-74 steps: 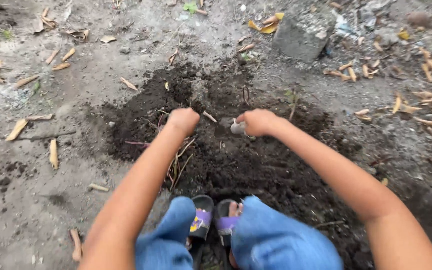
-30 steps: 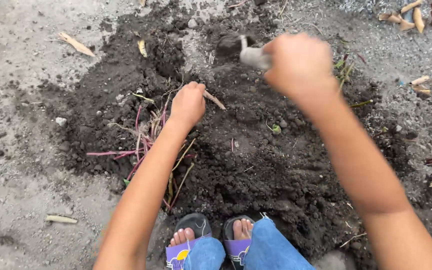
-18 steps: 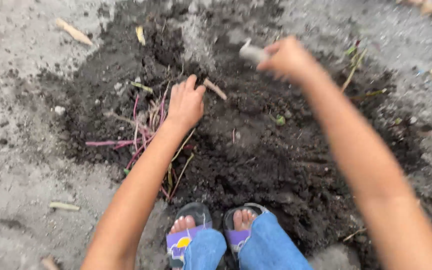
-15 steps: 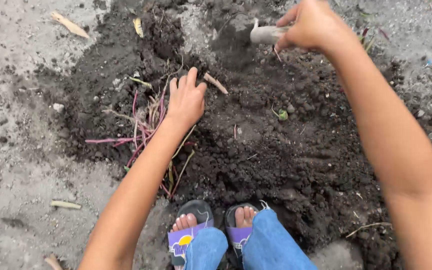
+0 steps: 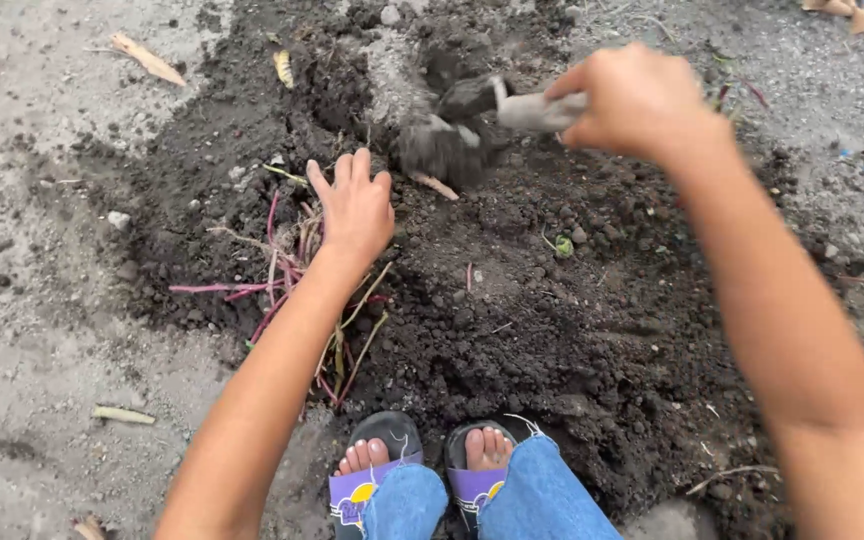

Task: Planting sweet potato cuttings in a garden bed using a trowel and hands.

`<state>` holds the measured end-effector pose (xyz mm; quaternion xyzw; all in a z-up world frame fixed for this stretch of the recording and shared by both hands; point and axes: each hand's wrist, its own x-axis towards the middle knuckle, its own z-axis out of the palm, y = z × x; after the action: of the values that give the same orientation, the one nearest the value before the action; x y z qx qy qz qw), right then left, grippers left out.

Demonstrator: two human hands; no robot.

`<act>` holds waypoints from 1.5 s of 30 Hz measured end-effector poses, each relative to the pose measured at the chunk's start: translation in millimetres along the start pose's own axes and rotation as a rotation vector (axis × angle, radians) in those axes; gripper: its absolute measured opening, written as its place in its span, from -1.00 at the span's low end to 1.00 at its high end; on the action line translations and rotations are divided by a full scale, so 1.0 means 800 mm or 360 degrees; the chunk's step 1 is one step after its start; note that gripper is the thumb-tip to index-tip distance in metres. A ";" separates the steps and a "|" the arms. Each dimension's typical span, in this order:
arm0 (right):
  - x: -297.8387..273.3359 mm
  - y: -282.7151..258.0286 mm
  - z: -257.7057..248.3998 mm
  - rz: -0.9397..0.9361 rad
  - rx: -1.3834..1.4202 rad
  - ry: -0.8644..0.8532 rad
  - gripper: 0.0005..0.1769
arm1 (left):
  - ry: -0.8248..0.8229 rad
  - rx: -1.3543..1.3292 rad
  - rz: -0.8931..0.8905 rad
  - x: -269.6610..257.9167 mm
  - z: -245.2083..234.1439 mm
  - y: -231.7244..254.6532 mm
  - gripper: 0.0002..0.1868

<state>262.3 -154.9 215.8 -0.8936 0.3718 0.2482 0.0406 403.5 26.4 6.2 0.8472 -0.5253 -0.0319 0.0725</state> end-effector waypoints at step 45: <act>0.064 -0.045 0.133 -0.0153 -0.0218 0.0133 -0.31 | -0.0764 -0.0908 -0.0822 -0.050 -0.206 -0.038 -0.88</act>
<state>273.6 -134.5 94.8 -0.9206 0.3120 0.2333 -0.0243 434.3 90.4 162.9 0.8653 -0.2688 -0.3880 0.1690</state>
